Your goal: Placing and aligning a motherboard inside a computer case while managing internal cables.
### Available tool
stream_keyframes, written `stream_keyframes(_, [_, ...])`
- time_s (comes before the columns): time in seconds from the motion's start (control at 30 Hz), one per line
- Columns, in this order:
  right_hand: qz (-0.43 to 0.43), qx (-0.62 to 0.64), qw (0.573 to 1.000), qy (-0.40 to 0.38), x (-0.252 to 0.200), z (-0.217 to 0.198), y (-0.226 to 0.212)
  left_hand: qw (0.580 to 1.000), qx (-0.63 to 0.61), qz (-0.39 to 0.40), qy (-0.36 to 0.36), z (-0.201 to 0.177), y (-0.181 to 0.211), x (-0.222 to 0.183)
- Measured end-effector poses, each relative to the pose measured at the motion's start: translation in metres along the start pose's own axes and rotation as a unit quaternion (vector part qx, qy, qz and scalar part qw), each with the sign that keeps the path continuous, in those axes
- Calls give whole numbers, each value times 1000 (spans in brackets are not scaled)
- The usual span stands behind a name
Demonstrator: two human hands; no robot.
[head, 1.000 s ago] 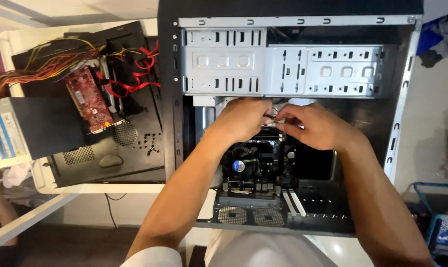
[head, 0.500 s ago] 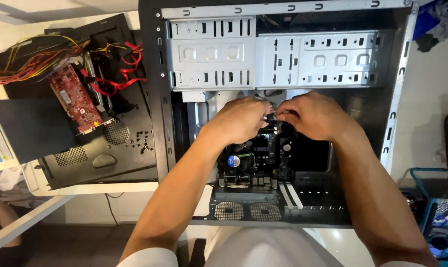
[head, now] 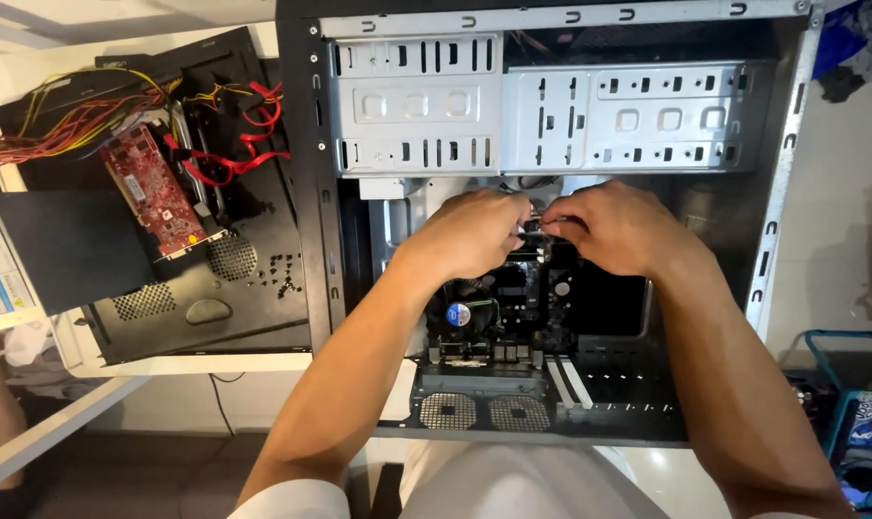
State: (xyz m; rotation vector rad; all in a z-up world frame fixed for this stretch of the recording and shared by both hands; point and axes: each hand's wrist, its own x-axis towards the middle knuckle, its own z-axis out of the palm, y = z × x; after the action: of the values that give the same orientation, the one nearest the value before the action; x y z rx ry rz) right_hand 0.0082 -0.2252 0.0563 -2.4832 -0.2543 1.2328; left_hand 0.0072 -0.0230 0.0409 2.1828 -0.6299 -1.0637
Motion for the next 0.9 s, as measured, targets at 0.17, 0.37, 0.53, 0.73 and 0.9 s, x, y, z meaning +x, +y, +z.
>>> stream_keyframes(0.17, [9, -9, 1000, -6, 2, 3, 4, 1000, 13, -7, 13, 6, -5, 5])
stream_keyframes(0.37, [19, -27, 999, -10, 5, 9, 15, 999, 20, -7, 30, 7, -4, 2])
stream_keyframes(0.53, [12, -1, 1000, -18, 6, 12, 13, 997, 62, -8, 35, 20, -17, 11])
stream_keyframes(0.73, [69, -95, 992, -51, 11, 7, 24, 990, 123, -23, 70, 35, -37, 20])
stream_keyframes(0.9, [109, -131, 984, -43, 14, 8, 24, 990, 113, -20, 85, 33, -36, 17])
